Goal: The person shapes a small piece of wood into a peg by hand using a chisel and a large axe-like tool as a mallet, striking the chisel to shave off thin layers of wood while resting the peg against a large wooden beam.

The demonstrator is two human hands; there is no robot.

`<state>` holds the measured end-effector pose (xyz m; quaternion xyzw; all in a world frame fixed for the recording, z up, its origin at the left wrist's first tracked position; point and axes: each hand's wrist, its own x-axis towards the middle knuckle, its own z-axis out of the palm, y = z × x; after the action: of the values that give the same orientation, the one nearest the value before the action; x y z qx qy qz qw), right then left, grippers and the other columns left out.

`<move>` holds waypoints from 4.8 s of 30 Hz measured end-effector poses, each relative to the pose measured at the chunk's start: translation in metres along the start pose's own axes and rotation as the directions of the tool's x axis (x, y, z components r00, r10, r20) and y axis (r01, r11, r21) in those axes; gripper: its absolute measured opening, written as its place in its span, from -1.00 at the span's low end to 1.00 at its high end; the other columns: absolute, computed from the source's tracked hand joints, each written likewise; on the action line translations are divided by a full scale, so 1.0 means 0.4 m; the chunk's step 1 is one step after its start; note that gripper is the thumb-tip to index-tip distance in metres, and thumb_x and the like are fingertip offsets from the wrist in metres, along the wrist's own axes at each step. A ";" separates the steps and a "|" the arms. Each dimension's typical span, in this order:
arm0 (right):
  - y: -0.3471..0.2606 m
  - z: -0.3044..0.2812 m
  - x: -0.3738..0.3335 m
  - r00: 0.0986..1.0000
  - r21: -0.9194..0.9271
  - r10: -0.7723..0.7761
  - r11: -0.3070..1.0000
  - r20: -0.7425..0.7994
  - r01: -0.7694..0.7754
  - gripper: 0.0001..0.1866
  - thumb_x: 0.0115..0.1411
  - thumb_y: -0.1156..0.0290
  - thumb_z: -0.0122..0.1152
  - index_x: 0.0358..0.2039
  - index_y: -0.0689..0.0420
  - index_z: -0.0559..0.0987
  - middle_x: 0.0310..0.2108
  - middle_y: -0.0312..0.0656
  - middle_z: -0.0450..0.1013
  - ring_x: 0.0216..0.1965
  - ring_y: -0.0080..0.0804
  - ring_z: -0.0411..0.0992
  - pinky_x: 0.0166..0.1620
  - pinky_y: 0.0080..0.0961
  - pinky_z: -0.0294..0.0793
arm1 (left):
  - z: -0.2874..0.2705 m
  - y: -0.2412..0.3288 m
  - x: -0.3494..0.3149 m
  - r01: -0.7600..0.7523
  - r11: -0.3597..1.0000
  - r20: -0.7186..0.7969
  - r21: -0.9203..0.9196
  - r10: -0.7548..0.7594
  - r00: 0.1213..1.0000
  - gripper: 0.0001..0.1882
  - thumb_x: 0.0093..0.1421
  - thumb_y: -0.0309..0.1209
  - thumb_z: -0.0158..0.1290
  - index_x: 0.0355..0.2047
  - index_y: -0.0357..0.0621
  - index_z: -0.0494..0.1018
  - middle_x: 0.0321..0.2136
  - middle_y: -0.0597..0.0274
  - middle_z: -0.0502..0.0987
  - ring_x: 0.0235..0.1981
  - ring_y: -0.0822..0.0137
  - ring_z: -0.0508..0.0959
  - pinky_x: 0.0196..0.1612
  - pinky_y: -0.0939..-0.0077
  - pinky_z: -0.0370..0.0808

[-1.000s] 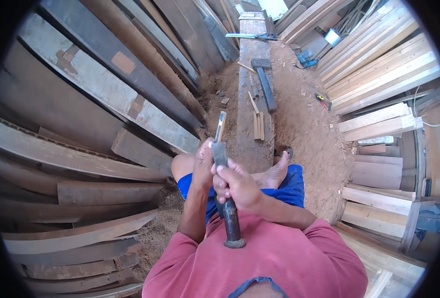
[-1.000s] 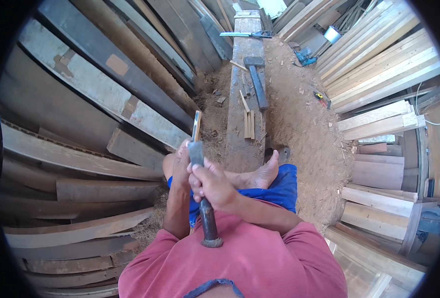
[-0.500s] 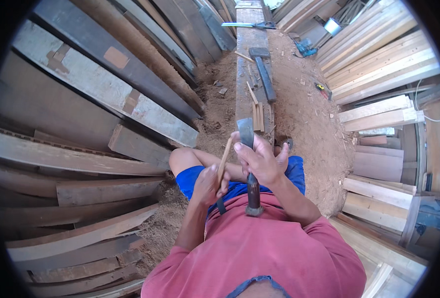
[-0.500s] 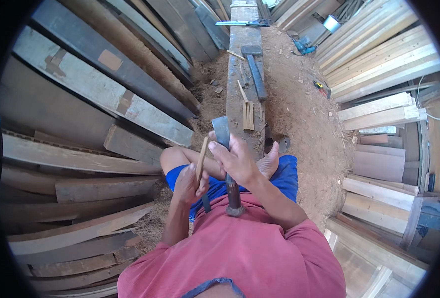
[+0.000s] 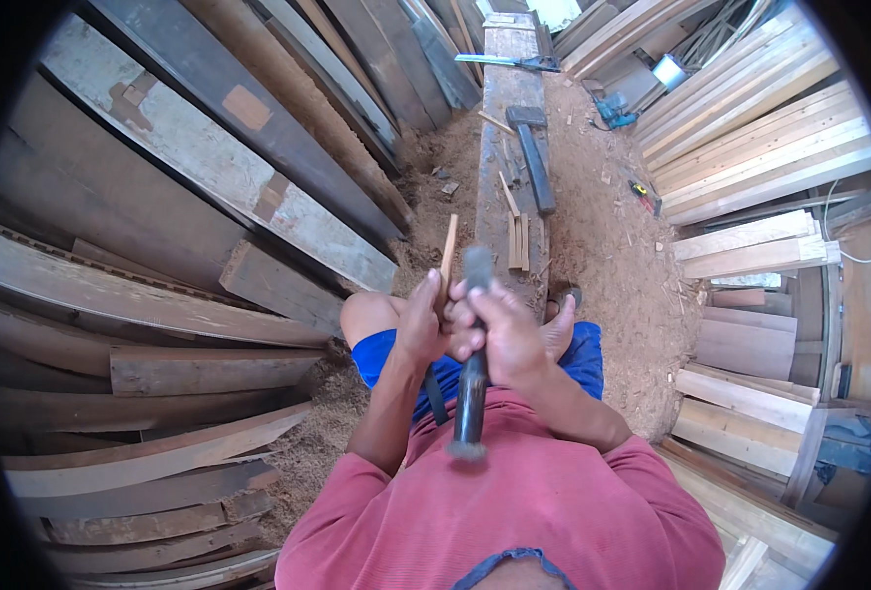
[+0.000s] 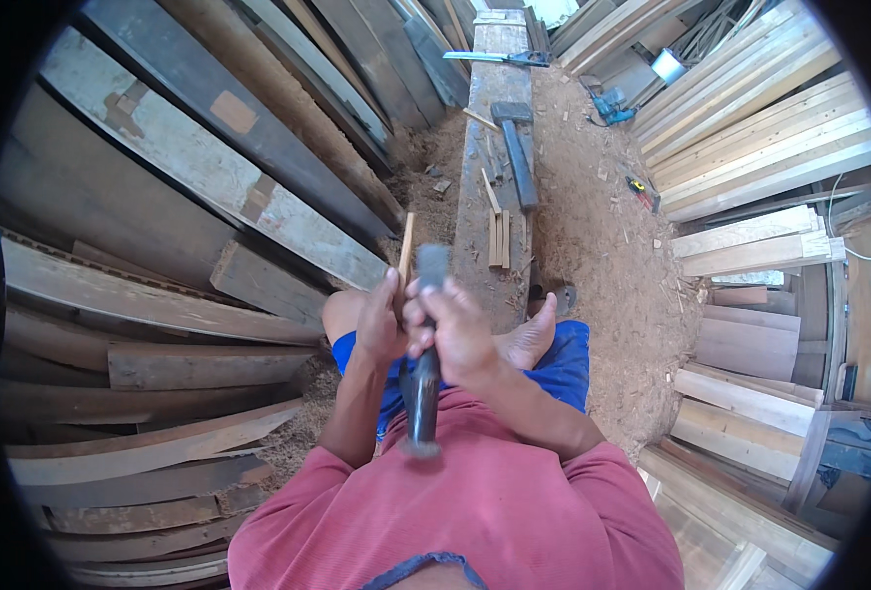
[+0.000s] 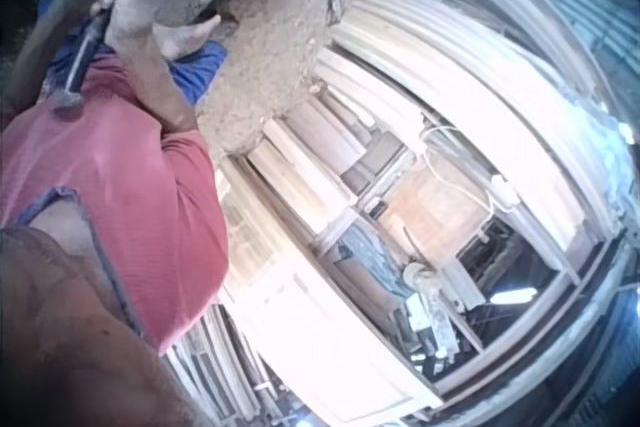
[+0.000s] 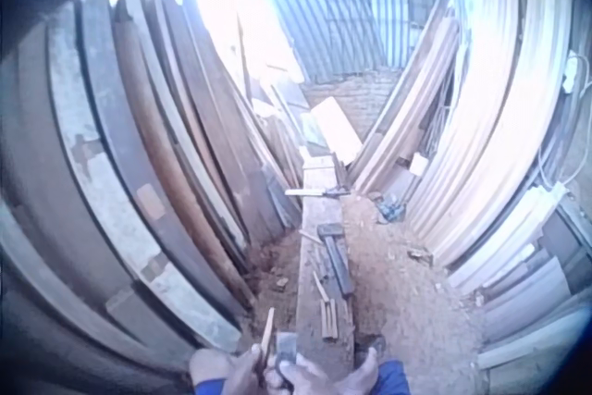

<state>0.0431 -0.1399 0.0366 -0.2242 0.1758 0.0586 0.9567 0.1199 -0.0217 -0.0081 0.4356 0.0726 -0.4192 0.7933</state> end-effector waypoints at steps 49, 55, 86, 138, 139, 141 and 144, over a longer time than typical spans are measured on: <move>-0.090 -0.003 -0.070 0.975 -0.182 -0.192 0.969 -0.113 0.170 -0.84 0.38 0.28 -0.09 -0.20 0.10 0.35 -0.59 -0.39 0.21 -0.67 -0.67 0.16 -0.58 -0.59 0.33 | -0.068 -0.098 -0.124 -0.218 0.945 -0.050 0.245 0.237 0.970 -0.75 0.40 -0.25 -0.18 -0.33 -0.14 0.30 -0.66 0.41 0.27 -0.69 0.61 0.24 -0.66 0.69 0.15; 0.014 0.058 -0.024 0.991 -0.078 0.128 0.989 0.043 -0.125 -0.85 0.37 0.27 -0.07 -0.20 0.06 0.36 -0.58 -0.42 0.22 -0.67 -0.67 0.17 -0.54 -0.57 0.32 | 0.046 0.048 -0.010 -0.372 0.865 0.056 0.337 0.376 0.925 -0.68 0.43 -0.20 -0.28 -0.25 -0.15 0.37 -0.57 0.47 0.32 -0.52 0.61 0.28 -0.43 0.65 0.30; -0.061 -0.042 0.012 0.901 -0.373 -0.414 0.862 -0.130 0.343 -0.73 0.39 0.26 -0.14 0.02 0.07 0.35 -0.39 -0.26 0.42 -0.58 -0.63 0.34 -0.50 -0.61 0.45 | -0.009 -0.039 -0.041 -0.026 0.989 0.056 0.142 0.018 0.998 -0.59 0.39 -0.01 -0.24 -0.34 -0.09 0.33 -0.67 0.34 0.29 -0.75 0.52 0.16 -0.68 0.64 0.09; 0.005 0.023 0.003 0.994 -0.096 -0.019 0.995 -0.106 0.009 -0.86 0.36 0.32 -0.13 -0.18 0.09 0.35 -0.53 -0.34 0.34 -0.68 -0.67 0.22 -0.56 -0.56 0.35 | 0.005 0.011 -0.016 -0.147 0.985 -0.017 0.091 0.149 0.989 -0.69 0.43 -0.16 -0.25 -0.29 -0.10 0.32 -0.57 0.47 0.28 -0.64 0.60 0.25 -0.57 0.69 0.26; 0.018 0.033 0.000 0.996 -0.066 0.067 0.995 -0.054 -0.070 -0.86 0.36 0.32 -0.11 -0.18 0.09 0.36 -0.53 -0.35 0.33 -0.68 -0.68 0.21 -0.56 -0.56 0.34 | 0.011 0.030 -0.013 -0.212 0.949 0.044 0.234 0.207 0.977 -0.67 0.44 -0.14 -0.27 -0.33 -0.07 0.33 -0.57 0.50 0.27 -0.61 0.65 0.23 -0.55 0.72 0.23; 0.037 0.048 -0.013 0.990 -0.049 0.142 0.989 0.015 -0.141 -0.87 0.35 0.33 -0.10 -0.20 0.08 0.37 -0.55 -0.38 0.30 -0.69 -0.69 0.18 -0.57 -0.57 0.32 | 0.002 0.034 0.001 -0.287 0.891 0.082 0.351 0.276 0.958 -0.67 0.44 -0.15 -0.28 -0.36 -0.05 0.33 -0.57 0.50 0.26 -0.59 0.66 0.22 -0.54 0.72 0.21; 0.054 0.059 -0.046 0.990 -0.034 0.132 0.991 0.047 -0.130 -0.87 0.36 0.33 -0.12 -0.22 0.09 0.36 -0.58 -0.39 0.26 -0.72 -0.70 0.15 -0.59 -0.59 0.31 | -0.052 0.025 -0.013 -0.302 0.842 0.154 0.448 0.260 0.953 -0.66 0.44 -0.20 -0.31 -0.38 -0.08 0.33 -0.53 0.44 0.29 -0.50 0.60 0.27 -0.45 0.65 0.26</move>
<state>0.0292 -0.1105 0.0543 -0.2252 0.1658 0.1295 0.9513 0.1291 -0.0004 -0.0120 0.6004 -0.1297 -0.3221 0.7204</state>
